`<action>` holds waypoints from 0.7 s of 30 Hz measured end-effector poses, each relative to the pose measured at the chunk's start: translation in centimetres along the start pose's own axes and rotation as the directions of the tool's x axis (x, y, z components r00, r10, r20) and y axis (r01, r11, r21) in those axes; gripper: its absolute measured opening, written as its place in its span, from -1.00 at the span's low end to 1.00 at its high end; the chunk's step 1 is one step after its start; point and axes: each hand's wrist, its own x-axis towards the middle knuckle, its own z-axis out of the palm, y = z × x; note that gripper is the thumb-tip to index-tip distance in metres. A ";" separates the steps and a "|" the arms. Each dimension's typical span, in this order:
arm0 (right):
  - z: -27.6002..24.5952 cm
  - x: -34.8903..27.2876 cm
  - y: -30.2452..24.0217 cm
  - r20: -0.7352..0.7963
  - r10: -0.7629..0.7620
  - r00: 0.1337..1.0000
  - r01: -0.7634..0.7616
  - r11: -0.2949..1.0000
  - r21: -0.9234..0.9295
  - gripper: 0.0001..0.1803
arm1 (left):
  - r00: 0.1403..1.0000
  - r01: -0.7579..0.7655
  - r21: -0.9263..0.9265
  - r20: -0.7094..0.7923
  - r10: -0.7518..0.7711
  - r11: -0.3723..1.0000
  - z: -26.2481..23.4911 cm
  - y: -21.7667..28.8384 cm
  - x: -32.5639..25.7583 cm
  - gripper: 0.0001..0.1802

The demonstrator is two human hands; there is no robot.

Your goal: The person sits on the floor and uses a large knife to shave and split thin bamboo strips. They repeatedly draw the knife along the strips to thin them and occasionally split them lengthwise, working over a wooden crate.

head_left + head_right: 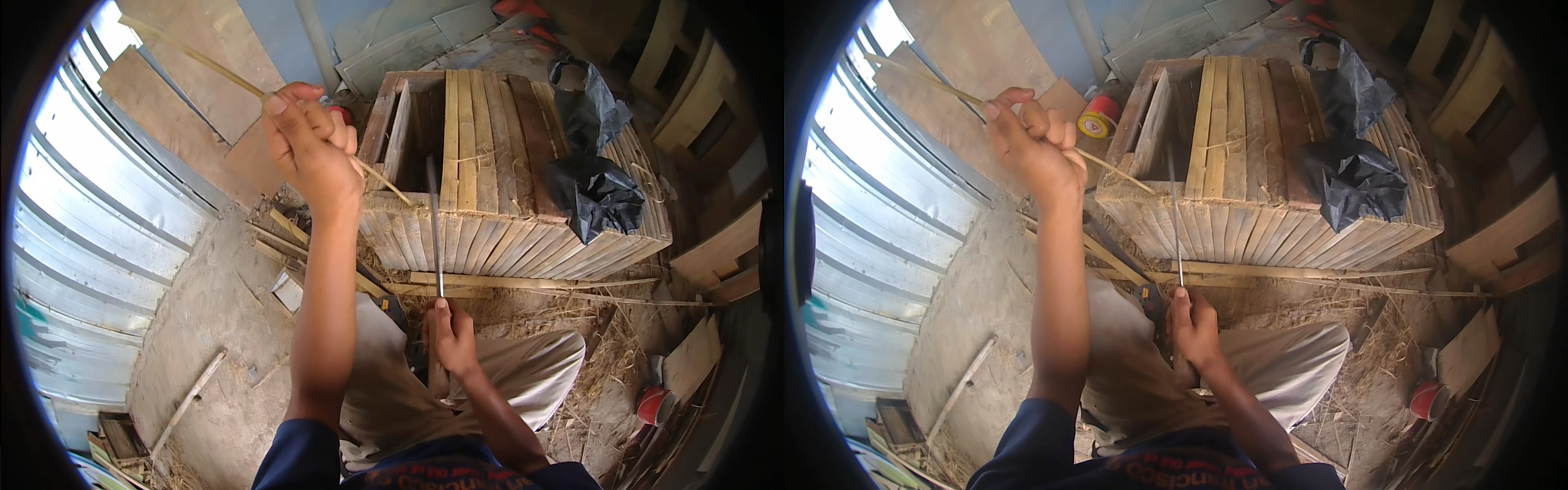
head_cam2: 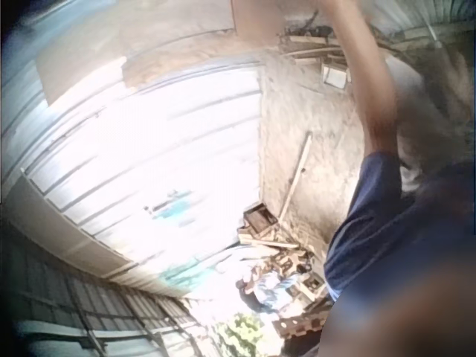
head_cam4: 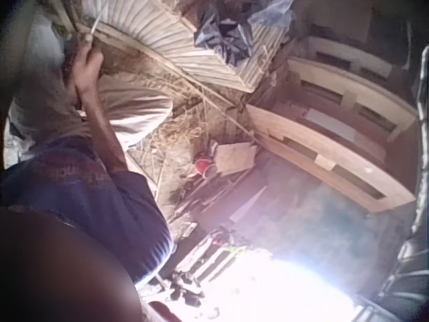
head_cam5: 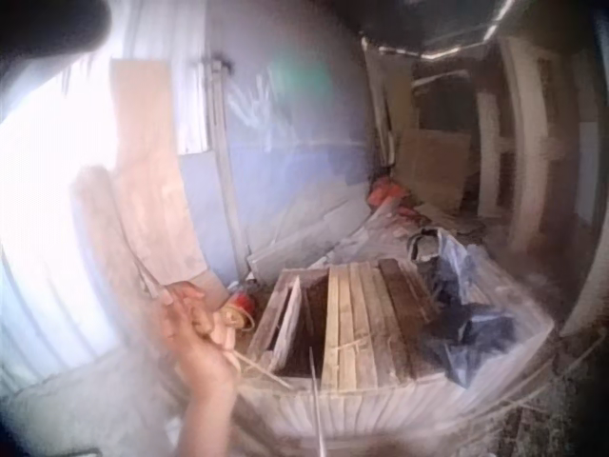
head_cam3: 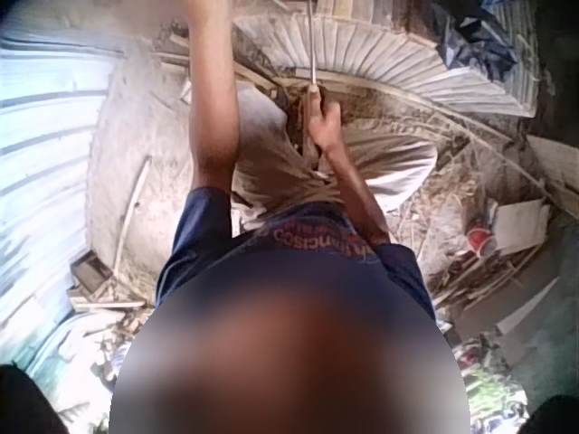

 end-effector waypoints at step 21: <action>0.8 0.2 -0.5 0.080 -0.061 0.995 0.051 0.991 0.125 -0.54 | 0.874 0.234 -0.305 0.483 -0.062 0.923 -2.0 -0.4 0.9 -0.38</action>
